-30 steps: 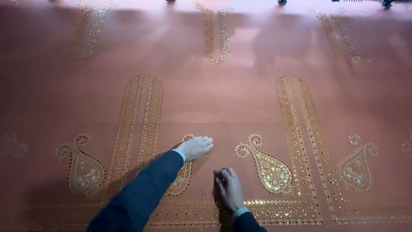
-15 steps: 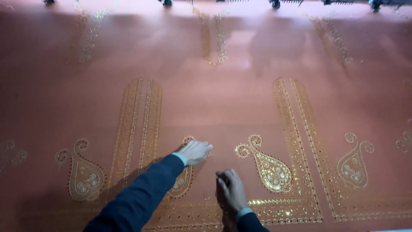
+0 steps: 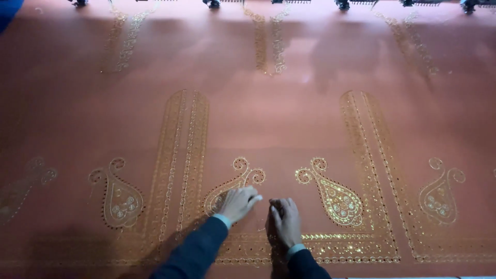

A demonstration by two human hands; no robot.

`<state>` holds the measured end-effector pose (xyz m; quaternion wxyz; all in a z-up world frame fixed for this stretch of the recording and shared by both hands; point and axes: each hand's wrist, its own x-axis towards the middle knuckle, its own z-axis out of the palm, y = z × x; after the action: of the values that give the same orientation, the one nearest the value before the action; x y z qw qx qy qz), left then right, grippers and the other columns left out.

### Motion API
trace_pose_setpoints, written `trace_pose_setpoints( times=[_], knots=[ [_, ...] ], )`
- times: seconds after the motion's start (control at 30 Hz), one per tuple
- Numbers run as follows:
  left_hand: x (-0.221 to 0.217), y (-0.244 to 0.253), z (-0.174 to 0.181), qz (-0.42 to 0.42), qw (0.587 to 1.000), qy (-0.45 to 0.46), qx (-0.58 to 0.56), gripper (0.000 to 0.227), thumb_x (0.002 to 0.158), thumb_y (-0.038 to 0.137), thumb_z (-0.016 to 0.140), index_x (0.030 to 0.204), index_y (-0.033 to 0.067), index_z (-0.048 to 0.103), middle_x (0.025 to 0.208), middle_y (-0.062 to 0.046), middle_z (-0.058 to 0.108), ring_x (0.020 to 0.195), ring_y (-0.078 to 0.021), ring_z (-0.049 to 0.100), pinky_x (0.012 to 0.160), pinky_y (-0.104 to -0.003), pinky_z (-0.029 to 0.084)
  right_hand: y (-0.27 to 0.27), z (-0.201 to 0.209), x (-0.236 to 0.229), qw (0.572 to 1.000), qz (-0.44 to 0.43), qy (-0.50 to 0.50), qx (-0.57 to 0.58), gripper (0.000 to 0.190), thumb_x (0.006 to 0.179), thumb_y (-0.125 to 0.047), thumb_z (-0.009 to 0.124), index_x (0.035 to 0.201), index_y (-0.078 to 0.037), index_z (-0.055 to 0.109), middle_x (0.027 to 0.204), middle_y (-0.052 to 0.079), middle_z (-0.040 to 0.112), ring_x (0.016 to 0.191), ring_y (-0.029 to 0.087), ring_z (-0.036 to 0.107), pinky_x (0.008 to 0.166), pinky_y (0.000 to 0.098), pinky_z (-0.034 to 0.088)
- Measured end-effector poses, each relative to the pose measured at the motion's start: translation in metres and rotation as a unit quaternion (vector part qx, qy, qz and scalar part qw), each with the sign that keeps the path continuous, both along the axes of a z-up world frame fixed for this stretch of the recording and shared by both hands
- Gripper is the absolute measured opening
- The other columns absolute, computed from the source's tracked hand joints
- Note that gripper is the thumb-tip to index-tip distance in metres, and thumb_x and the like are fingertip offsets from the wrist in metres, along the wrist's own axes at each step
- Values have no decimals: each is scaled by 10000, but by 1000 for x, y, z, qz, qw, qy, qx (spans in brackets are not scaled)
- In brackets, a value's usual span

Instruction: Inspecting and smoothing out embroidered fabric on a large industrial embroidery machine to check for defects.

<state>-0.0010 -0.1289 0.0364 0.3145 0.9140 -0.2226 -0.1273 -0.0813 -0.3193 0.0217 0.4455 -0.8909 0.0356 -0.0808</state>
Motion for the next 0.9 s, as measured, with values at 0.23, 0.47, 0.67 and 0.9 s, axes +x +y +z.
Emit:
trace_pose_setpoints(
  times=[0.23,0.47,0.67,0.9],
  knots=[
    [33,-44,-51,190,970,-132,-73,247,839,142,771,1036,161,623,974,-82,614,877,-331,646,757,-479,519,-2,3,-1,1000,17,14,-11,173,920,-172,632,1057,-130,728,970,64,662,958,266,633,841,384,510],
    [39,-53,-68,153,958,-234,61,273,798,-57,681,954,119,540,982,-110,567,903,-338,614,711,-463,549,-9,-2,-4,999,38,16,13,174,912,-148,623,1050,-108,723,964,84,632,958,288,623,860,395,498],
    [31,-51,-62,336,923,-164,-92,103,1010,100,544,1091,97,607,1098,-114,643,934,-265,656,803,-396,569,-17,8,-11,998,61,11,24,163,896,-127,634,1038,-117,712,979,72,642,965,271,631,851,380,504],
    [9,-48,-54,360,902,-118,-206,235,880,51,738,1086,146,679,1094,-78,625,711,-184,678,689,-325,597,-26,-3,-17,996,87,-1,13,155,907,-124,635,1053,-113,686,982,84,611,956,293,608,848,397,490]
  ],
)
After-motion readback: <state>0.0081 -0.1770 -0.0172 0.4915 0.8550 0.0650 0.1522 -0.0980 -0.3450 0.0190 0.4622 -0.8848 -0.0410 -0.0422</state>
